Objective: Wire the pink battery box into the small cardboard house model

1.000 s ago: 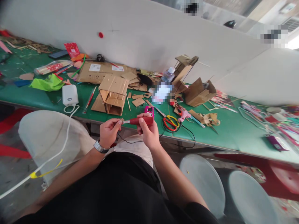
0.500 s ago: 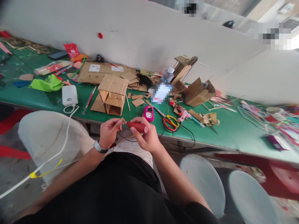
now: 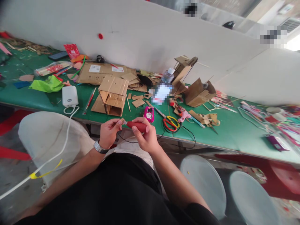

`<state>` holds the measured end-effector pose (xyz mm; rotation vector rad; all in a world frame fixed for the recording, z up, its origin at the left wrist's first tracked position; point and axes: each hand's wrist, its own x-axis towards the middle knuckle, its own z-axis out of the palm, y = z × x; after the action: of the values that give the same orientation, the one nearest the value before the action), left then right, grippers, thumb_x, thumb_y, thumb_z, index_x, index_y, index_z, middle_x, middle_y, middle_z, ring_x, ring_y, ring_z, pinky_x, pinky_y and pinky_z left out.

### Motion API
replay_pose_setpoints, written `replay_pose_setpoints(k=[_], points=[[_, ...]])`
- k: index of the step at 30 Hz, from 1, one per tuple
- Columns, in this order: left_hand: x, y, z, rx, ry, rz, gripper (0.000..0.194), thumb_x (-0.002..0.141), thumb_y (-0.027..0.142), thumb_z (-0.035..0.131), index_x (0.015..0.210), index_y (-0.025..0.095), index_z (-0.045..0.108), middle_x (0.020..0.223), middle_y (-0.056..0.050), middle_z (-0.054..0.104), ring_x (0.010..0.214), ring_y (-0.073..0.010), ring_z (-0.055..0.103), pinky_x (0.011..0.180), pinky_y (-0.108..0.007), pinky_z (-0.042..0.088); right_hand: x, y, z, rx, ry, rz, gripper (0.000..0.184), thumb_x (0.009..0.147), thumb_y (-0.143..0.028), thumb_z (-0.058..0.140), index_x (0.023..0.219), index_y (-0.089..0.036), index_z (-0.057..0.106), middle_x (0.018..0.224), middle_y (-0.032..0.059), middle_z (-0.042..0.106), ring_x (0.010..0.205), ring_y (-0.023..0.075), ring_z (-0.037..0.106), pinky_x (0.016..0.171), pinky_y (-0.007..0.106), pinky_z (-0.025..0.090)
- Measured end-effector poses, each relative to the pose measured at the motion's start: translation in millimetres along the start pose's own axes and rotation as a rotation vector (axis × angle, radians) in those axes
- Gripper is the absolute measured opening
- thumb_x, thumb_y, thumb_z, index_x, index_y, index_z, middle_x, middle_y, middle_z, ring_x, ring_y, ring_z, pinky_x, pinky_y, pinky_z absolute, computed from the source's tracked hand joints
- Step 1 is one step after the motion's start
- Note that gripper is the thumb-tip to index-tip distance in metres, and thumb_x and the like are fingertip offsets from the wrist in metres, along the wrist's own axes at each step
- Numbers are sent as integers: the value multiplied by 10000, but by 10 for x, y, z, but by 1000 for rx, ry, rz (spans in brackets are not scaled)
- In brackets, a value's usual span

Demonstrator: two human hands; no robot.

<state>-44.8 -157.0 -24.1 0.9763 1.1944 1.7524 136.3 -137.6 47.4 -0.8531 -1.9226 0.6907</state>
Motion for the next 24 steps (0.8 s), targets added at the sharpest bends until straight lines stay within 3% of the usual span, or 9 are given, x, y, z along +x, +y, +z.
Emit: replay_pose_setpoints(k=[24], points=[[14, 25, -11, 52, 25, 26, 369, 871, 526, 798, 885, 158, 814, 684, -41, 741, 574, -116, 610, 567, -238, 514, -27, -22, 41, -24, 6, 0, 268, 1029, -463, 615, 1139, -227, 680, 1047, 72, 759, 884, 221, 728, 785, 350, 592]])
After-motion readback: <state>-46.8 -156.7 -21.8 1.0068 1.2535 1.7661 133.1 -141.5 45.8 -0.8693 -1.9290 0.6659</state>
